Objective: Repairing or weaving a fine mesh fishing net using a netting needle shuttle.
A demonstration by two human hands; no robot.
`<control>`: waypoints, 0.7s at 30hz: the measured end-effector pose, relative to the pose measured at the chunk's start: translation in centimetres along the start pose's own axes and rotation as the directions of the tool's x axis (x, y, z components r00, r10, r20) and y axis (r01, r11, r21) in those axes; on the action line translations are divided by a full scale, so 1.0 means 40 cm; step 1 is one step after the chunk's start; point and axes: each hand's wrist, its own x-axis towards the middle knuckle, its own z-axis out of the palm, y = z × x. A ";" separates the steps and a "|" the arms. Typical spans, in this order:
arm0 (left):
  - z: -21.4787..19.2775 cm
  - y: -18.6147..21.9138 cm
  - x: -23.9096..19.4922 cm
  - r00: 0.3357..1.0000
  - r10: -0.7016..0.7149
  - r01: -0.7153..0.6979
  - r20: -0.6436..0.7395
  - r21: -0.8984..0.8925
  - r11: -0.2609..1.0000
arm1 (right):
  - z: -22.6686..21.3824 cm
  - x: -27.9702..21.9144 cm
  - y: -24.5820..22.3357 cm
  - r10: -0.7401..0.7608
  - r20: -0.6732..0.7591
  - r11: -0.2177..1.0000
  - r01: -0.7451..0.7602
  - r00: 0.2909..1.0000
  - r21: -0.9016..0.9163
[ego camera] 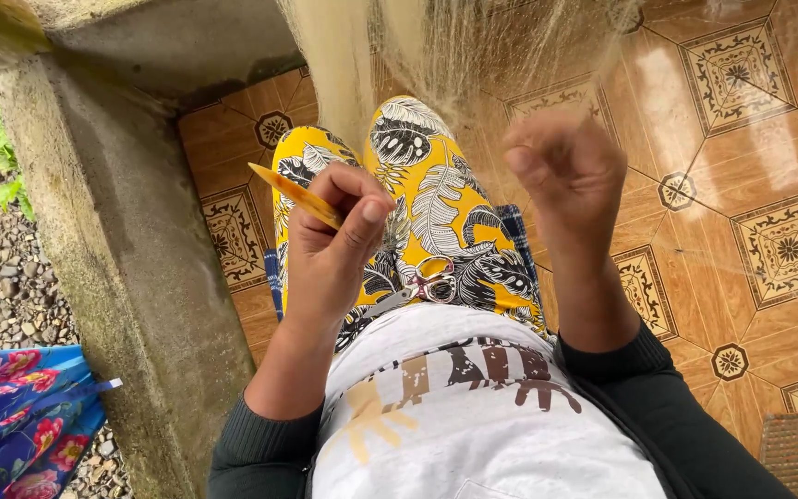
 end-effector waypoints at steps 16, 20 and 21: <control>-0.061 -0.013 0.085 0.987 0.108 -0.087 -0.121 0.165 0.982 | -0.043 -0.040 -0.010 0.170 0.058 0.839 -0.175 0.984 0.514; -0.041 -0.016 0.092 0.987 0.091 -0.070 -0.130 0.162 0.984 | -0.039 -0.031 -0.024 0.217 0.074 0.951 -0.228 0.973 0.209; -0.034 -0.015 0.088 0.989 0.079 -0.051 -0.125 0.211 0.976 | -0.040 -0.027 -0.024 0.184 0.056 0.964 -0.192 0.981 0.186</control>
